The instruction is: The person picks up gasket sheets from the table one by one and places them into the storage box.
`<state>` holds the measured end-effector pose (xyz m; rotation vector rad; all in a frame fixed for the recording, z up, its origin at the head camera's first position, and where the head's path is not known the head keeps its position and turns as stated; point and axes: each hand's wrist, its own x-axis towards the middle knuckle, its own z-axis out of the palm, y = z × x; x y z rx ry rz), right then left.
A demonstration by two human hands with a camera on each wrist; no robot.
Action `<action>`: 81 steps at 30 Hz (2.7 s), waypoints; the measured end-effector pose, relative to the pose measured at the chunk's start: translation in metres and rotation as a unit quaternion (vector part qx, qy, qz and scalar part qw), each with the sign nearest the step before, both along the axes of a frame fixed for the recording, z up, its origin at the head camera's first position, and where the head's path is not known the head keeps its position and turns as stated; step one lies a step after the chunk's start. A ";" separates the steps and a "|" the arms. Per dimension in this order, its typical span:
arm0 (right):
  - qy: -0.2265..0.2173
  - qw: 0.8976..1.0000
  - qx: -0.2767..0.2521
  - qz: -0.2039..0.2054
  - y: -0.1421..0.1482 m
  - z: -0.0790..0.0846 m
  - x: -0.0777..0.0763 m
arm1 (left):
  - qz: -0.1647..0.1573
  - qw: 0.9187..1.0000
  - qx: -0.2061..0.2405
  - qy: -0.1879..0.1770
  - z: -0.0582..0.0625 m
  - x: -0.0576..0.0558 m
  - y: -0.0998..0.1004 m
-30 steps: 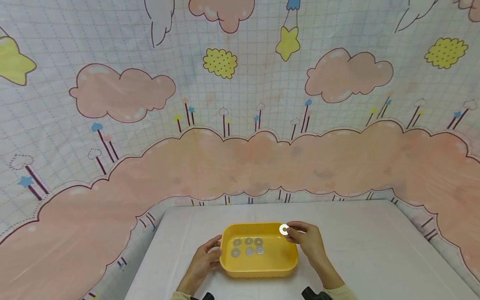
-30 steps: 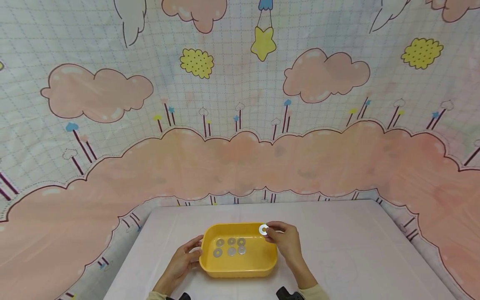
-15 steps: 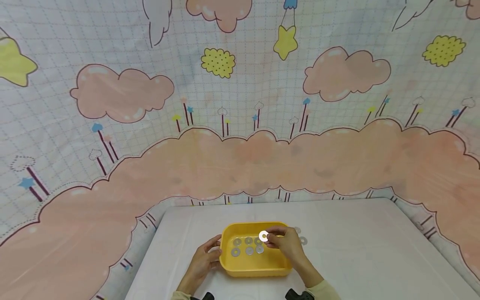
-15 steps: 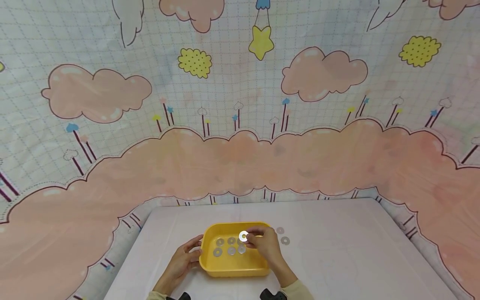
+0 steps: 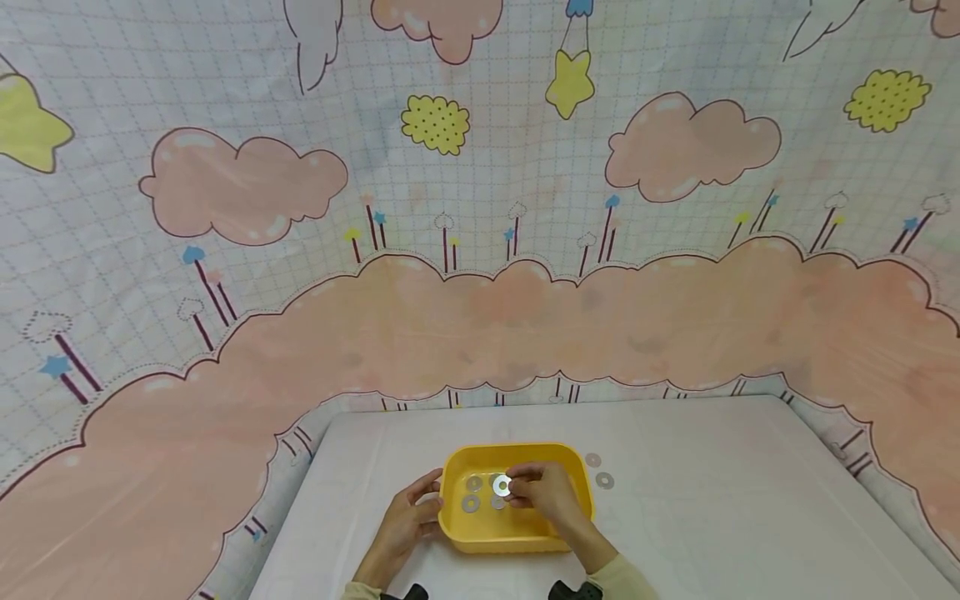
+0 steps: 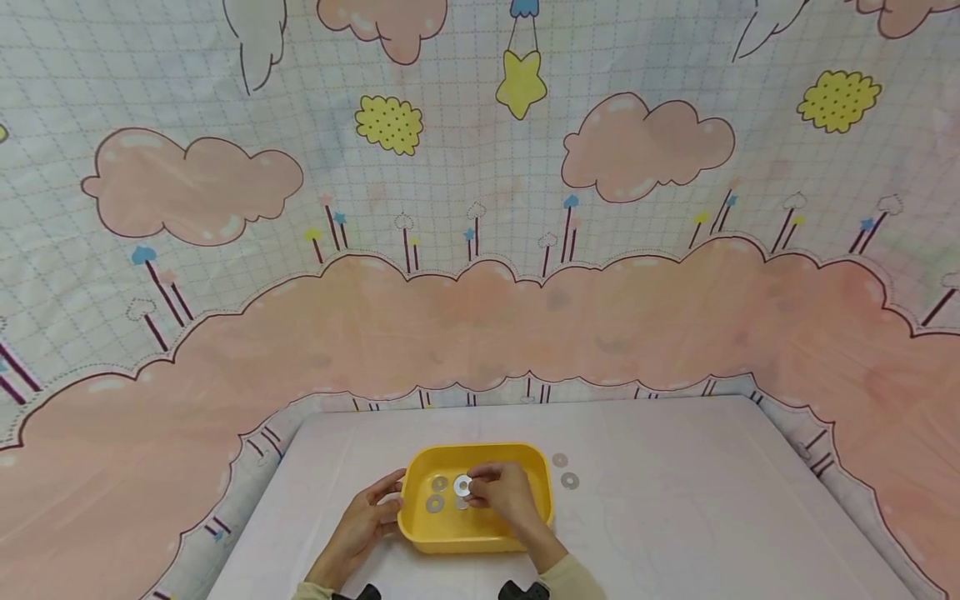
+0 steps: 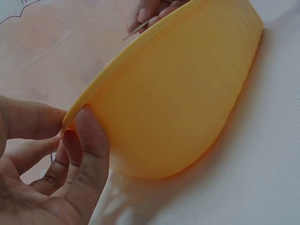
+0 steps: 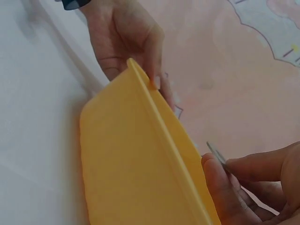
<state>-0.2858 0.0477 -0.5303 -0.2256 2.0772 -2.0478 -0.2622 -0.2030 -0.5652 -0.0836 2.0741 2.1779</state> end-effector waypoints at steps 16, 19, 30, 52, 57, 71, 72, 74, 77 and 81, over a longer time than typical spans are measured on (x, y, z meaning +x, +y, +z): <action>-0.016 0.999 0.044 0.022 -0.030 -0.013 -0.004 | 0.004 1.000 0.011 -0.002 0.000 0.000 0.000; -0.020 0.997 0.070 0.029 -0.033 -0.012 -0.006 | 0.007 1.000 0.012 0.000 0.000 0.001 0.001; -0.011 0.988 0.146 0.046 -0.040 -0.021 -0.009 | 0.010 1.000 0.016 -0.002 -0.001 0.003 0.003; 0.077 0.970 0.224 0.051 -0.039 -0.020 -0.006 | 0.002 1.000 0.009 -0.006 -0.003 -0.001 0.000; 0.066 0.975 0.209 0.042 -0.031 -0.014 -0.006 | 0.005 1.000 0.008 -0.007 -0.003 -0.001 0.001; 0.053 0.991 0.119 0.036 0.003 0.006 0.002 | 0.006 1.000 0.008 -0.003 -0.003 -0.001 0.001; 0.055 0.991 0.114 0.036 0.006 0.008 0.002 | 0.005 1.000 0.008 -0.001 -0.003 -0.001 0.001; 0.059 0.992 0.104 0.034 0.012 0.010 0.003 | 0.004 1.000 0.007 0.001 -0.004 -0.001 0.001; 0.063 0.993 0.094 0.023 0.022 0.013 0.003 | 0.005 1.000 0.007 -0.002 -0.004 -0.001 0.000; 0.077 0.993 0.085 0.001 0.036 0.018 0.004 | 0.007 1.000 0.007 -0.004 -0.004 -0.001 0.000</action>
